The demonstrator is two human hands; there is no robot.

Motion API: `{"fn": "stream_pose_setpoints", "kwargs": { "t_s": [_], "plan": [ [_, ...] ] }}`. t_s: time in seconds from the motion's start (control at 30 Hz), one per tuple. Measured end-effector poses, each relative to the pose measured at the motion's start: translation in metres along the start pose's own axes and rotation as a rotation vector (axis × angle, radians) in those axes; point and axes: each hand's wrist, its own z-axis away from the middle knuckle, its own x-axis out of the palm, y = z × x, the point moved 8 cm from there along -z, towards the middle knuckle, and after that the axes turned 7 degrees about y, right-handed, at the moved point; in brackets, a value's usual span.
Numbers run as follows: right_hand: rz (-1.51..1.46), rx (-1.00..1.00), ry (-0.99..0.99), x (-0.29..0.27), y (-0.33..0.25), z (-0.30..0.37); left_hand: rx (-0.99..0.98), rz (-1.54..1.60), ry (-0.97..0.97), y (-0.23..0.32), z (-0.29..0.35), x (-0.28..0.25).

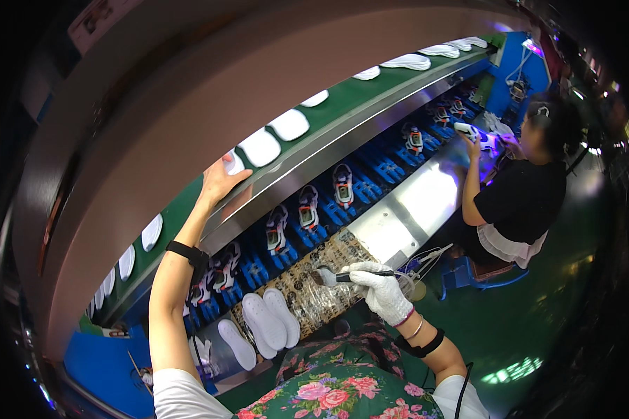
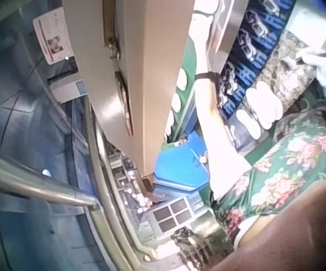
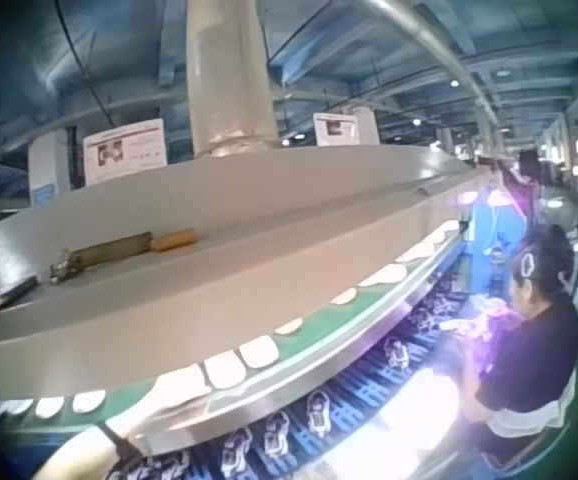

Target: Applying glue to the bottom of shoe soles using a brush.

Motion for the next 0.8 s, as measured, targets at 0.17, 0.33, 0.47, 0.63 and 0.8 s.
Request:
{"fn": "stream_pose_setpoints", "kwargs": {
  "t_s": [0.17, 0.33, 0.47, 0.63, 0.8],
  "plan": [
    [-0.067, -0.003, 0.058, -0.033, -0.023, 0.004, 0.123, -0.074, 0.016, 0.010, -0.038, 0.027],
    [-0.115, 0.010, 0.059, -0.057, -0.027, 0.002, 0.131, -0.007, -0.018, 0.040, -0.068, 0.063],
    [-0.144, 0.002, 0.088, -0.070, -0.031, -0.006, 0.206, -0.010, -0.044, 0.080, -0.089, 0.087],
    [-0.175, -0.031, 0.143, -0.091, -0.035, -0.020, 0.287, -0.036, -0.053, 0.143, -0.122, 0.123],
    [-0.174, -0.012, 0.194, -0.107, -0.045, -0.015, 0.323, 0.025, -0.113, 0.219, -0.151, 0.176]
  ]
}}
